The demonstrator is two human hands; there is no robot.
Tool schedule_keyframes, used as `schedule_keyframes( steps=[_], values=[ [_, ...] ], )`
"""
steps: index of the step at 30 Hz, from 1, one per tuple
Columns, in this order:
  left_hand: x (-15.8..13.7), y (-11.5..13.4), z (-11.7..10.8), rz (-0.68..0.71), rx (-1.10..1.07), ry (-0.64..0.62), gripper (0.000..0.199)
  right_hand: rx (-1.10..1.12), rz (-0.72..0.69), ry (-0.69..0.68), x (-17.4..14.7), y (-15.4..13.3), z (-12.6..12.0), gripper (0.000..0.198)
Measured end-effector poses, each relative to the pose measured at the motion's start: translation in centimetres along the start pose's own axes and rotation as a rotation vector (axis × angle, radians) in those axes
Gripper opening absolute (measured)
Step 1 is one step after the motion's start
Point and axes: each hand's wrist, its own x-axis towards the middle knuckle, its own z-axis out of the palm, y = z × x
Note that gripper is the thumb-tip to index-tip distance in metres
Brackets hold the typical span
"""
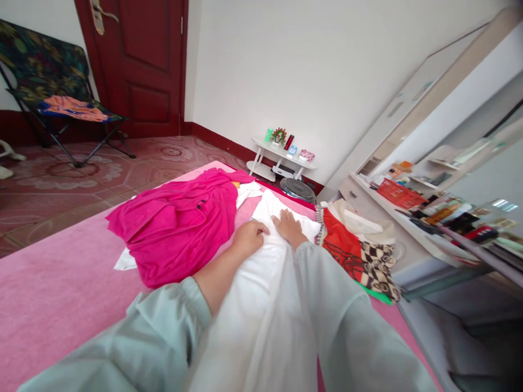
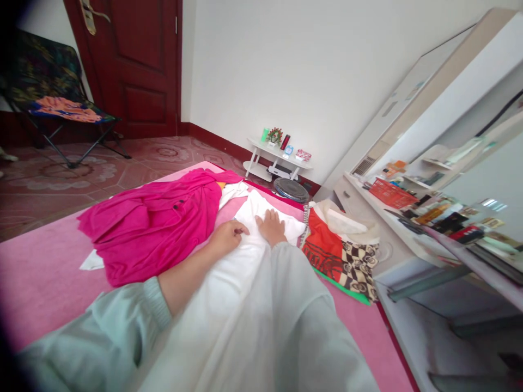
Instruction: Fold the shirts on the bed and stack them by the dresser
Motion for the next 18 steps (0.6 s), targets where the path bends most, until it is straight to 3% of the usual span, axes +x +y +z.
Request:
schedule_keyframes(
  steps=[4, 11, 15, 18],
  values=[
    [0.7, -1.1, 0.2, 0.007, -0.112, -0.007, 0.038, 0.046, -0.131, 0.0, -5.3, 1.1, -0.4, 0.067],
    [0.5, -1.4, -1.1, -0.035, -0.328, -0.009, 0.043, 0.158, -0.368, 0.055, -20.5, 4.4, 0.6, 0.057],
    [-3.3, -1.2, -4.0, 0.044, -0.326, -0.129, 0.042, 0.219, -0.428, 0.049, -27.8, 5.7, 0.6, 0.049],
    [-7.5, -1.2, -7.3, 0.202, -0.178, -0.32, 0.04, 0.277, -0.472, 0.008, -32.1, 6.4, -0.3, 0.047]
  ],
)
